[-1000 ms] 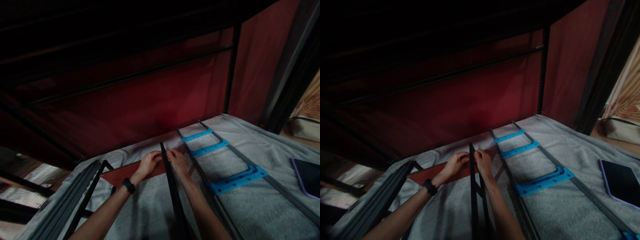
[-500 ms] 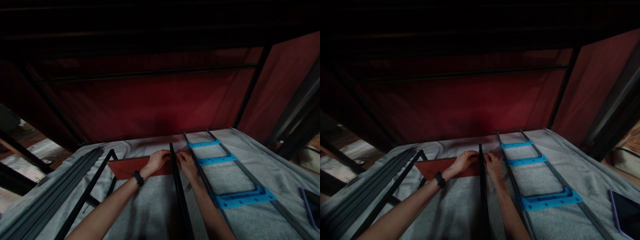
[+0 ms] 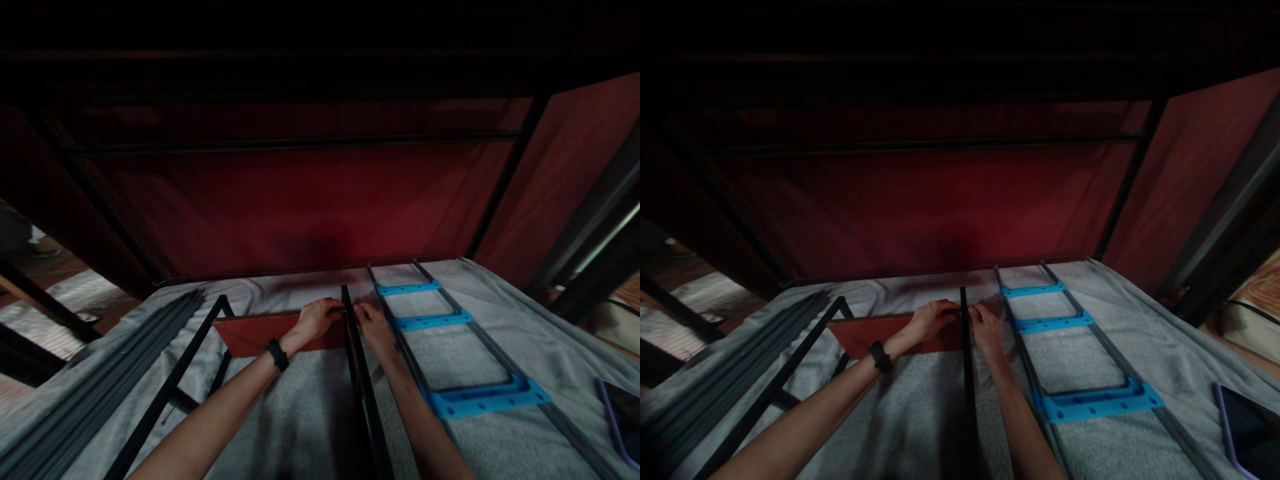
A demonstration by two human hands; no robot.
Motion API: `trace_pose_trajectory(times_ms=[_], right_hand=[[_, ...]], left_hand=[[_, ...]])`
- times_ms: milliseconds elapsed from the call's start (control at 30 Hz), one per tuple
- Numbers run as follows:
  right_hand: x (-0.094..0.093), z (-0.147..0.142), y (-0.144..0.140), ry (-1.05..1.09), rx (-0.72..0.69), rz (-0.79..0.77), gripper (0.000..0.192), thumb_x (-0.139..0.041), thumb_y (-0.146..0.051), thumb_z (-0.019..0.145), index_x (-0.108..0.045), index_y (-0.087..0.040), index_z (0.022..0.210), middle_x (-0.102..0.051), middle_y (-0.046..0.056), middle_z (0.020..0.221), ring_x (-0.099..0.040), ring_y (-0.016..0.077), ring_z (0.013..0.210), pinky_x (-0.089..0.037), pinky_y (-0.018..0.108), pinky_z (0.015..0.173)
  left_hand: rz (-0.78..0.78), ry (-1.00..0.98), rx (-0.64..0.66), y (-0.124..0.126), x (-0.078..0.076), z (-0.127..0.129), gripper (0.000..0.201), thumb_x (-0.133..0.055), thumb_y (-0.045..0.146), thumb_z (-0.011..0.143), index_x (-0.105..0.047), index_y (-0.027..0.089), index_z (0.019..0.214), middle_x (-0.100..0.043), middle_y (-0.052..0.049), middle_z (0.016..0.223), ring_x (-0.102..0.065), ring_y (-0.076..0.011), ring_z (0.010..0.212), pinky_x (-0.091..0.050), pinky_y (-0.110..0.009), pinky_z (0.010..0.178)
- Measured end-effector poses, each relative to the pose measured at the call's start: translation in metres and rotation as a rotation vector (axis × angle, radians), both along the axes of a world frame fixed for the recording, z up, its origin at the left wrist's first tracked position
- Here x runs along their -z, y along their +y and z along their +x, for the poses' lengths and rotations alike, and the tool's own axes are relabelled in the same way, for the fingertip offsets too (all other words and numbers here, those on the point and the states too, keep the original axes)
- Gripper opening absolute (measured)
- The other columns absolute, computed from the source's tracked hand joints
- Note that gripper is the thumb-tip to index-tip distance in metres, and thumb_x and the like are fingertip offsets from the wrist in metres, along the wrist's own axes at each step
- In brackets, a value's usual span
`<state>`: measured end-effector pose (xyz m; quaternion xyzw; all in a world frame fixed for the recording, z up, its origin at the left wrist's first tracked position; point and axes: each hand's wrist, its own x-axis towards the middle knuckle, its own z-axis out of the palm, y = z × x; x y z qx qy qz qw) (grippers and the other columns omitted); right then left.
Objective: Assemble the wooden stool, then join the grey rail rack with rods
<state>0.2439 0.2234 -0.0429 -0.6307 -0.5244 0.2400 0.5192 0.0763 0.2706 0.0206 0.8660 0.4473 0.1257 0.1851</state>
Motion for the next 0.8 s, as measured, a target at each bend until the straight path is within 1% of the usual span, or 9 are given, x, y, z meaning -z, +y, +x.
trace_pose_trajectory(times_ms=[133,233,300,400,500,600,700,800], right_hand=[[0.002,-0.004,-0.001,-0.122,0.030,-0.015,0.035,-0.044,-0.042,0.093,-0.070,-0.021,0.085,-0.071,0.008,0.082,-0.067,0.0252,0.079,-0.049,0.035,0.077],[0.005,-0.009,-0.003,-0.188,0.071,-0.005,0.033,-0.042,-0.037,0.096,-0.070,-0.021,0.089,-0.072,0.008,0.086,-0.067,0.0228,0.083,-0.048,0.032,0.078],[0.006,-0.011,-0.003,-0.200,0.052,0.009,0.033,-0.040,-0.037,0.098,-0.068,-0.021,0.090,-0.072,0.007,0.086,-0.067,0.0214,0.082,-0.048,0.030,0.076],[0.005,-0.010,-0.001,-0.212,0.035,0.013,0.032,-0.042,-0.036,0.099,-0.067,-0.021,0.086,-0.072,0.007,0.085,-0.066,0.0212,0.080,-0.047,0.030,0.075],[0.005,-0.006,0.001,-0.248,-0.008,0.008,0.032,-0.043,-0.036,0.099,-0.067,-0.022,0.083,-0.072,0.006,0.083,-0.066,0.0197,0.079,-0.046,0.028,0.073],[0.006,-0.003,0.003,-0.278,-0.037,-0.004,0.034,-0.043,-0.037,0.100,-0.068,-0.022,0.082,-0.072,0.005,0.081,-0.066,0.0180,0.078,-0.045,0.026,0.072],[0.007,-0.002,0.005,-0.272,-0.033,-0.020,0.038,-0.043,-0.041,0.101,-0.067,-0.023,0.078,-0.071,0.004,0.078,-0.066,0.0171,0.074,-0.045,0.026,0.069],[0.009,-0.005,0.007,-0.248,-0.019,-0.001,0.045,-0.038,-0.042,0.102,-0.068,-0.022,0.076,-0.071,0.004,0.075,-0.065,0.0171,0.069,-0.044,0.026,0.065]], left_hand=[[-0.011,-0.016,0.009,-0.001,-0.001,-0.002,0.034,-0.055,0.029,0.091,-0.072,0.027,0.120,-0.073,-0.003,0.119,-0.067,-0.0234,0.106,-0.048,-0.030,0.093],[-0.017,-0.013,0.003,-0.001,-0.001,-0.004,0.034,-0.055,0.029,0.091,-0.071,0.025,0.120,-0.073,-0.003,0.119,-0.066,-0.0235,0.109,-0.048,-0.030,0.093],[-0.017,-0.018,0.007,-0.001,-0.001,-0.005,0.033,-0.056,0.030,0.090,-0.072,0.024,0.119,-0.073,-0.003,0.119,-0.066,-0.0236,0.109,-0.048,-0.030,0.093],[-0.033,-0.059,0.012,0.002,0.000,-0.005,0.032,-0.058,0.031,0.089,-0.074,0.023,0.115,-0.075,-0.004,0.113,-0.068,-0.0228,0.102,-0.050,-0.028,0.088],[-0.081,-0.119,0.015,0.005,0.002,-0.005,0.032,-0.059,0.030,0.086,-0.076,0.020,0.112,-0.077,-0.004,0.102,-0.069,-0.0220,0.094,-0.051,-0.027,0.082],[-0.100,-0.149,0.003,0.006,0.004,-0.005,0.032,-0.060,0.029,0.085,-0.076,0.020,0.111,-0.077,-0.003,0.095,-0.069,-0.0219,0.091,-0.052,-0.028,0.081],[-0.082,-0.145,-0.008,0.006,0.007,-0.005,0.032,-0.060,0.029,0.085,-0.075,0.021,0.111,-0.077,-0.002,0.094,-0.069,-0.0221,0.092,-0.052,-0.028,0.081],[-0.042,-0.124,0.002,0.005,0.009,-0.005,0.030,-0.059,0.028,0.087,-0.075,0.021,0.111,-0.076,-0.003,0.099,-0.069,-0.0217,0.094,-0.051,-0.028,0.083]])
